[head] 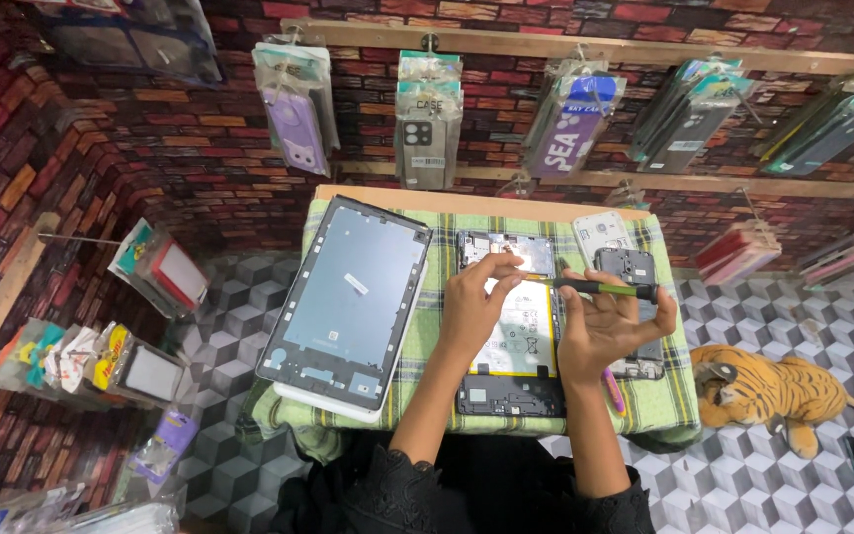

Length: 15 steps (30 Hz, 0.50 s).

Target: The person uses a screwdriver to remove screws from the internal frame of a disassembled tablet. The person then uses the screwdriver to pry and lift a small metal bracket from the tablet chassis.

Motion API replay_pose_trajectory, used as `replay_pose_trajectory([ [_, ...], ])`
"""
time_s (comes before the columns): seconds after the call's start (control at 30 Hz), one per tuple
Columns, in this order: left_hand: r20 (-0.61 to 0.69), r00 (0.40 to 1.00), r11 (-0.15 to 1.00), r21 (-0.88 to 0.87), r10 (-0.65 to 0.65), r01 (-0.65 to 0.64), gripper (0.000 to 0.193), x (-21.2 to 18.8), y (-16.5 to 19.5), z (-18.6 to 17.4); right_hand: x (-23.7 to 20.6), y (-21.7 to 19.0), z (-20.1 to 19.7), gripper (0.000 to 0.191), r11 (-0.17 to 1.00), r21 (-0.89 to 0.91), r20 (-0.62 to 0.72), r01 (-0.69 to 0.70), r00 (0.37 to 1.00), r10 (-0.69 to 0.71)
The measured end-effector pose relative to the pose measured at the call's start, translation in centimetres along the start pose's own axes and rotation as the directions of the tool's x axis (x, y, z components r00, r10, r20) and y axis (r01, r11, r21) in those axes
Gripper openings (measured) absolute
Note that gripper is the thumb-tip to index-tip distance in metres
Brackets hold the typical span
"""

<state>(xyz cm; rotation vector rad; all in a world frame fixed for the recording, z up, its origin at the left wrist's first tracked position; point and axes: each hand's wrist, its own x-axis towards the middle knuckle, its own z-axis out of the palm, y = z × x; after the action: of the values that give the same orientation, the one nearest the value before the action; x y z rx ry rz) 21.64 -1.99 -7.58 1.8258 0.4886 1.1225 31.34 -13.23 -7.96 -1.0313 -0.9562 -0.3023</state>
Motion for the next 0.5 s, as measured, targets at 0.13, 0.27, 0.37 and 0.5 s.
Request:
replay_pose_trajectory([
  [0.13, -0.001, 0.999, 0.999, 0.012, 0.034, -0.034, 0.023, -0.1, 0.5, -0.3, -0.1, 0.0, 0.0, 0.091, 1.0, -0.009, 0.0, 0.014, 1.0, -0.014],
  [0.27, 0.018, 0.999, 0.999, 0.017, -0.035, 0.035, 0.028, 0.0, 1.2, -0.7, -0.1, 0.2, -0.1, 0.092, 1.0, -0.017, -0.007, 0.023, 1.0, -0.023],
  [0.37, 0.042, 0.994, 0.994, 0.044, -0.105, 0.103, 0.029, 0.0, 1.5, -0.9, -0.2, 0.2, -0.1, 0.092, 0.999, -0.022, -0.004, 0.026, 1.0, -0.026],
  [0.5, 0.02, 1.0, 1.0, 0.018, 0.012, -0.012, 0.028, 0.0, 1.2, -0.9, -0.3, 0.4, -0.1, 0.092, 1.0, -0.014, -0.013, 0.02, 1.0, -0.02],
])
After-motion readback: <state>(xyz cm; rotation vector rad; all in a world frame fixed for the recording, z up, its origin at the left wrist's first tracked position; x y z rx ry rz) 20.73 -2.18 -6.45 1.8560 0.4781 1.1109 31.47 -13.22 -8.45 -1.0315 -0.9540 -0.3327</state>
